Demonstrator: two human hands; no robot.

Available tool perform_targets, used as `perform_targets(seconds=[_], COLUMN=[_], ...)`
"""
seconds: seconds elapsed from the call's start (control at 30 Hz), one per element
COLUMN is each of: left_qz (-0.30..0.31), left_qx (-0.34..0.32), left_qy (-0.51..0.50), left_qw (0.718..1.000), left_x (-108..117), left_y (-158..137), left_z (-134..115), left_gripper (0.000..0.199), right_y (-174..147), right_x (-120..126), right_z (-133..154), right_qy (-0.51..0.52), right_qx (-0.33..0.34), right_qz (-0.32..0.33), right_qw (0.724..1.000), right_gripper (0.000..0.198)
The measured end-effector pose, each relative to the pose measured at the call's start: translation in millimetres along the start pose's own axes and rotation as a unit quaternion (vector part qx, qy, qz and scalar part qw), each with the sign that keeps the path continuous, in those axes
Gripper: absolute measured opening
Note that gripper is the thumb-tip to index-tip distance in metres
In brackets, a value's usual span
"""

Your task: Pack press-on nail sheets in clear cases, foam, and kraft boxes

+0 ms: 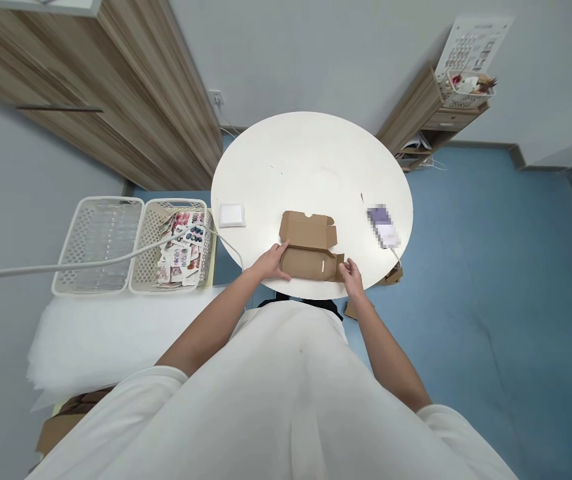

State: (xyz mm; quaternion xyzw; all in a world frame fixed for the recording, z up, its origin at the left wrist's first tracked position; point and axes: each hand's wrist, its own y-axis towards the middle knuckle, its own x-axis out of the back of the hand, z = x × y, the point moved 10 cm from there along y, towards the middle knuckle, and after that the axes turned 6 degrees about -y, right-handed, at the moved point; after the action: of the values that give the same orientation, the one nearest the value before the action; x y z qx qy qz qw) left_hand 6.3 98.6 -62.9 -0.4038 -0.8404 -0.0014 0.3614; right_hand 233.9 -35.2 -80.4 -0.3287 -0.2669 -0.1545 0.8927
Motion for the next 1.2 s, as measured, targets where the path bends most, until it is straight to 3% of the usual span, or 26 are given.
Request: perform_targets(seconds=[0.13, 0.27, 0.37, 0.47, 0.57, 0.67, 0.97, 1.2], left_qz=[0.001, 0.013, 0.012, 0.003, -0.003, -0.011, -0.02, -0.025], left_qx=[0.0, 0.005, 0.003, 0.0, 0.004, 0.005, 0.019, 0.02], left_qy=[-0.012, -0.002, 0.0, -0.006, -0.016, -0.018, -0.029, -0.108], left_qw=[1.0, 1.0, 1.0, 1.0, 1.0, 1.0, 0.999, 0.994], left_x=[-0.6, -2.8, -4.8, -6.4, -7.9, -9.0, -21.3, -34.0], left_y=[1.6, 2.0, 1.6, 0.0, -2.5, -3.6, 11.1, 0.0], left_z=[0.7, -0.7, -3.7, -7.6, -10.0, -10.8, -13.6, -26.8], left_gripper=[0.118, 0.118, 0.118, 0.118, 0.117, 0.118, 0.121, 0.113], right_y=[-0.2, 1.6, 2.4, 5.3, 9.3, 12.8, 21.8, 10.5], right_x=[-10.5, -13.8, -18.6, -19.4, -22.2, -27.1, -10.4, 9.5], right_z=[-2.5, 14.8, 31.2, 40.0, 35.3, 33.3, 39.9, 25.4], right_qy=[0.136, 0.175, 0.114, -0.044, -0.201, -0.289, -0.348, -0.294], right_qx=[-0.024, -0.003, 0.023, 0.035, 0.001, -0.017, -0.036, -0.06], right_qz=[0.016, 0.02, 0.036, 0.015, 0.006, 0.021, -0.007, -0.021], right_qw=[0.99, 0.984, 0.993, 0.998, 0.98, 0.957, 0.937, 0.954], right_gripper=[0.066, 0.061, 0.056, 0.045, 0.034, 0.03, 0.03, 0.039])
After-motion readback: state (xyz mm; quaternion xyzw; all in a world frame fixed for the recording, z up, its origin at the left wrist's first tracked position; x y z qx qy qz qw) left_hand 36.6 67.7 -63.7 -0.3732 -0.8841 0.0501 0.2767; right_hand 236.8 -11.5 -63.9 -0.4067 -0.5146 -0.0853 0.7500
